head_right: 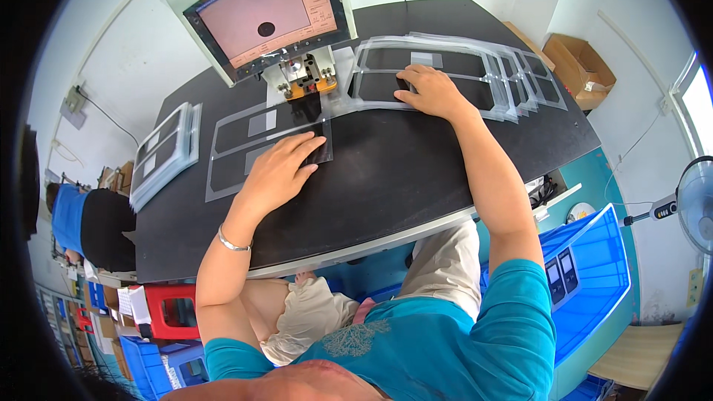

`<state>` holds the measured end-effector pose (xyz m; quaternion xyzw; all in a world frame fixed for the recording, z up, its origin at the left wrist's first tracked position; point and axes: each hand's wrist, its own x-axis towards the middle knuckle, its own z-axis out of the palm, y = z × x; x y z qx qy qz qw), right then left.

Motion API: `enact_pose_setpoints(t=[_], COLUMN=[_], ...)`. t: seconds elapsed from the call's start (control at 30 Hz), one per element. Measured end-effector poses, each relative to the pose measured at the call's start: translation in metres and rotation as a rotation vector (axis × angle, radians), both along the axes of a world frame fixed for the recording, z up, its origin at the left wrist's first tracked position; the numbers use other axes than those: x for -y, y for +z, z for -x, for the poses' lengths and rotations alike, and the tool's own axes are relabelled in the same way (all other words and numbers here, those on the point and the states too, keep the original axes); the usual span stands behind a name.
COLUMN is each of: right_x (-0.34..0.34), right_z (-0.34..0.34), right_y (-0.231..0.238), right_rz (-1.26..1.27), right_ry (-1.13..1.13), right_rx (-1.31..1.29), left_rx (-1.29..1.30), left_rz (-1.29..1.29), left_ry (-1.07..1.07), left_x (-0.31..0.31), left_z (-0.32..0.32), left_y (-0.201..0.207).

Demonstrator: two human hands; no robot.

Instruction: Placing electronic film sheets into a machine for inspection or bonding at a manufacturing station.

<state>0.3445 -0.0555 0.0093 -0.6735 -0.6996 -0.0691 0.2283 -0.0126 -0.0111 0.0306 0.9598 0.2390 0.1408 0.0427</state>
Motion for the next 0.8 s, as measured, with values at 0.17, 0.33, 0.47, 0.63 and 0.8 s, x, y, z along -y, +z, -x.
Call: enact_pose_setpoints(t=[0.17,0.33,0.47,0.63,0.8], right_x=[0.0,-0.002,-0.001,-0.003,-0.013], right_z=[-0.001,-0.001,0.0,0.01,0.048], right_y=[0.0,-0.001,-0.002,0.0,-0.007], right_rz=[0.012,-0.004,-0.01,-0.07,-0.246], right_ry=[0.027,0.027,0.011,0.007,0.166], right_rx=[-0.029,-0.075,-0.066,-0.061,0.098], left_rx=[-0.004,0.067,0.103,0.098,0.189], left_rz=[-0.022,-0.16,-0.217,-0.211,-0.215], left_ry=[0.028,0.102,0.101,0.085,0.071], left_x=[-0.014,-0.039,-0.047,-0.048,-0.04], left_z=[-0.005,-0.022,-0.026,-0.023,-0.018], left_y=[-0.009,-0.027,-0.035,-0.035,-0.027])
